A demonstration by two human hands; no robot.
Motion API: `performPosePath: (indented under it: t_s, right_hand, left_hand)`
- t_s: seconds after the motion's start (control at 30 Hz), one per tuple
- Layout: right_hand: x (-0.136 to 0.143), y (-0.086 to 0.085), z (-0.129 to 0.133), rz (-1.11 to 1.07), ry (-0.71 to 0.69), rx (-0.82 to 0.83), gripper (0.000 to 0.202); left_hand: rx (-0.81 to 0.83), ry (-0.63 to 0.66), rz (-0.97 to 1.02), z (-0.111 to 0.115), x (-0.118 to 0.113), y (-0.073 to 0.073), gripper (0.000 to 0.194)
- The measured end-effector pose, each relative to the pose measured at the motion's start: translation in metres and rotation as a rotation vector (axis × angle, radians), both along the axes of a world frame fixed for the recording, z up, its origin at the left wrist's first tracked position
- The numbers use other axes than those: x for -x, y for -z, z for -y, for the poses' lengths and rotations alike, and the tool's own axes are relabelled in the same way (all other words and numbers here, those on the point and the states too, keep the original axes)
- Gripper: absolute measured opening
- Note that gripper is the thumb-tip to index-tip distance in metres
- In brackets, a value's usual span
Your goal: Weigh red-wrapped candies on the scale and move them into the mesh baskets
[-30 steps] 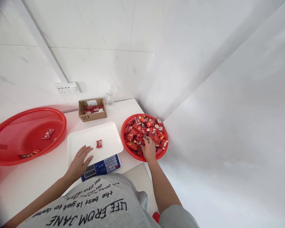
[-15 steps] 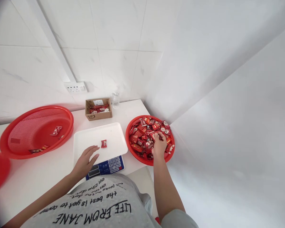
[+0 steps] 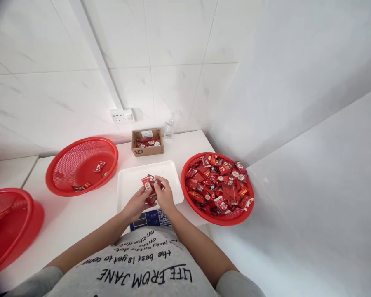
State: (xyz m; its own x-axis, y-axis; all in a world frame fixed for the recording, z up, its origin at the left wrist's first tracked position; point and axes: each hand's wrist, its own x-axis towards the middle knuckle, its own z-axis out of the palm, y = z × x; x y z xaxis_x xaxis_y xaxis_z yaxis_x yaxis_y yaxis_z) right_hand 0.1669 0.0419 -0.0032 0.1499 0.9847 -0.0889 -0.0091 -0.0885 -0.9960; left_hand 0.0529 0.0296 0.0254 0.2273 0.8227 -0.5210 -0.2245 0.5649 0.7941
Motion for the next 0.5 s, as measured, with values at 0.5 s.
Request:
performPosePath:
  t_s: [0.5]
  right_hand:
    - [-0.039,0.027,-0.008,-0.003,-0.071,0.238,0.046]
  left_hand:
    - [-0.284,-0.004,-0.779,-0.003,0.058,0.03,0.045]
